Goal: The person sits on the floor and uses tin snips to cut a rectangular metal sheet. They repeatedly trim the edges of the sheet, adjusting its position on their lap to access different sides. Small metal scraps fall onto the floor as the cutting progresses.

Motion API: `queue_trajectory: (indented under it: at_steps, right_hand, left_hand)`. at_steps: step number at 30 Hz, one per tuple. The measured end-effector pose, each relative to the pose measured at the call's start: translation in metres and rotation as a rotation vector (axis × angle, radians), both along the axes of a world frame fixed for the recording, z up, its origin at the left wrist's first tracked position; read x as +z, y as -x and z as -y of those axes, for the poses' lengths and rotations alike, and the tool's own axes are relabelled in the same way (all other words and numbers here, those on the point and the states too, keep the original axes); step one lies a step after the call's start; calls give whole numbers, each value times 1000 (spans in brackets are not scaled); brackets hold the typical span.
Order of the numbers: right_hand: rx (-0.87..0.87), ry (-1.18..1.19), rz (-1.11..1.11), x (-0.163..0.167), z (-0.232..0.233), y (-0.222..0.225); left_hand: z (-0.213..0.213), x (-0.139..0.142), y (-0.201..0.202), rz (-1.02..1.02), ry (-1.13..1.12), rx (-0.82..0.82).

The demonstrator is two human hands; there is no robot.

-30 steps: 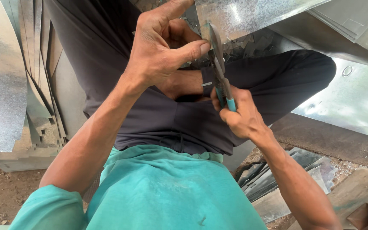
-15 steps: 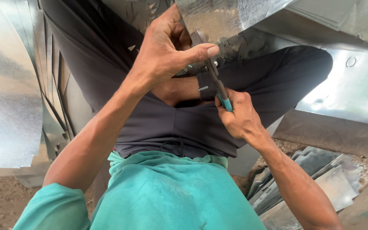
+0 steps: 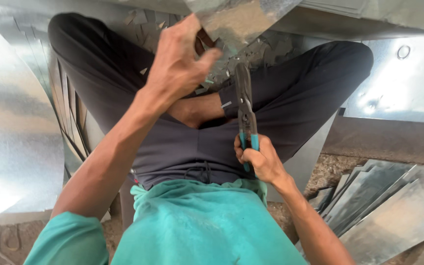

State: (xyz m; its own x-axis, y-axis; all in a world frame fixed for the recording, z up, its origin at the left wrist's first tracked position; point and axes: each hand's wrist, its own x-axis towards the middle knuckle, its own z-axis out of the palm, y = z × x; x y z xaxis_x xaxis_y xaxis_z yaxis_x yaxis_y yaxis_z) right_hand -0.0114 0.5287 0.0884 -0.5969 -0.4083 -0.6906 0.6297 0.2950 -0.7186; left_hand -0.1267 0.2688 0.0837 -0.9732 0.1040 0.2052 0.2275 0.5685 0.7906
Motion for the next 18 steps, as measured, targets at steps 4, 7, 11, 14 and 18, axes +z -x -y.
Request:
queue_trajectory:
  at_steps: [4,7,11,14,18]
  right_hand:
    - [-100,24,-20,-10,-11,-15]
    - [-155,14,0,-11,-19,-20]
    - [-204,30,0,-12,-29,-21]
    - [-227,5,-23,-13,-37,-21]
    - [-254,4,-73,-15,-45,-20]
  left_hand:
    - [9,-18,2,166,-402,-121]
    - [17,-25,11,522,-802,-355]
    - [17,-31,24,723,-923,-445]
    - [4,-32,28,554,-710,-333]
    - [-4,-30,30,242,33,-128]
